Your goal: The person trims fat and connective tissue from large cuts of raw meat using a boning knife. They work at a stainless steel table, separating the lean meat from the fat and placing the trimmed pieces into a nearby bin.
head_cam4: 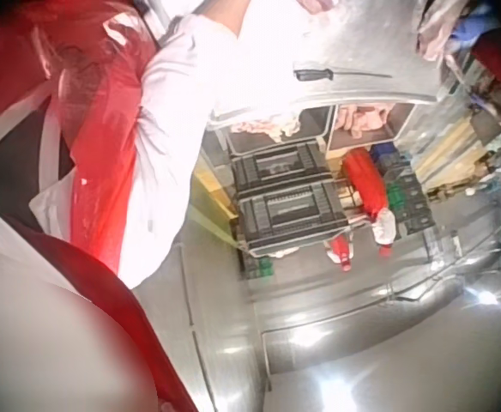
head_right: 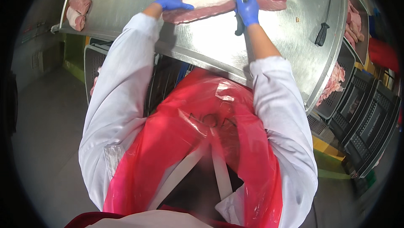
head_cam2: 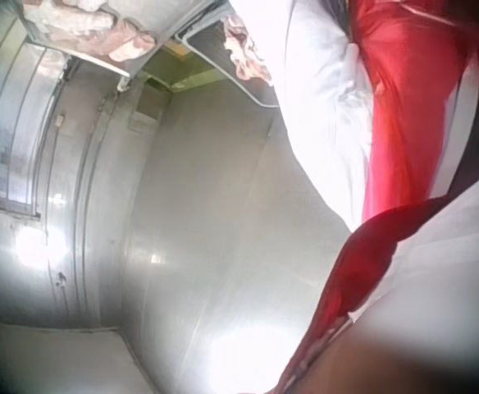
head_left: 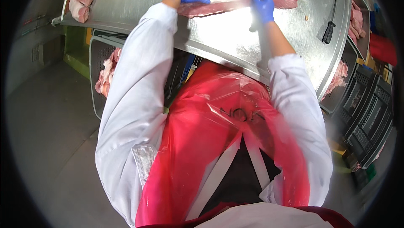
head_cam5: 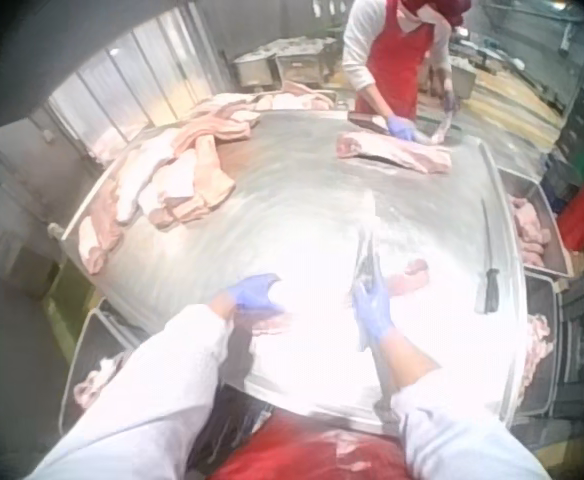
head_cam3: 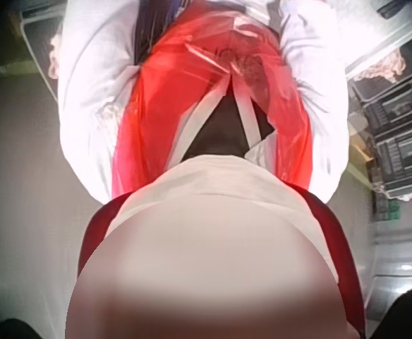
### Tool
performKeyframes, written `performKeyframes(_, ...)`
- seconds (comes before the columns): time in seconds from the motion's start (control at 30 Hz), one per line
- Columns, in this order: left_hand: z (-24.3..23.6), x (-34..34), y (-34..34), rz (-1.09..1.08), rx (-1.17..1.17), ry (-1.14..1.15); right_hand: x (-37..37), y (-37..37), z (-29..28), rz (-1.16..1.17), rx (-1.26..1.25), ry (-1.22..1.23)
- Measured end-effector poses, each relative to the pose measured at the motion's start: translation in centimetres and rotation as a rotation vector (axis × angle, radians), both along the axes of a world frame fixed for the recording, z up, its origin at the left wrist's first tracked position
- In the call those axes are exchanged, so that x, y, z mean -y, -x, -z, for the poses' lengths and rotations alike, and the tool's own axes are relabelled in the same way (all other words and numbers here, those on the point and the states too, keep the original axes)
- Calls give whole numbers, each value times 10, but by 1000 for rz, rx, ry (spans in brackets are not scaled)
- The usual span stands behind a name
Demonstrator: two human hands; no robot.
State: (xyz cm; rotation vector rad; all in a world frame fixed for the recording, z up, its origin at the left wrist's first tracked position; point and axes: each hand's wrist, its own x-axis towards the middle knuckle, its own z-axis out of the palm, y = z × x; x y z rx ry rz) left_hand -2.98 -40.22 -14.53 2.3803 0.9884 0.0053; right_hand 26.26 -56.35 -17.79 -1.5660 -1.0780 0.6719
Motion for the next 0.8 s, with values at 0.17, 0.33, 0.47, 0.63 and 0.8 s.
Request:
performKeyframes(0.17, -7, 15, -86, -37, 41, 647, -30, -42, -13, 47, -298, 306)
performKeyframes(0.33, -4, 86, -132, -403, 32, 77, 56, -20, -44, 131, -134, 412)
performKeyframes(0.47, -10, 103, -172, -417, 66, 59, 88, -9, -22, 159, -76, 430)
performKeyframes(0.63, -5, 108, -185, -392, 82, -49, 74, 4, -56, 89, -85, 627)
performKeyframes(0.8, 0, 115, -189, -548, 73, -11, 135, 53, -53, -80, 329, 763)
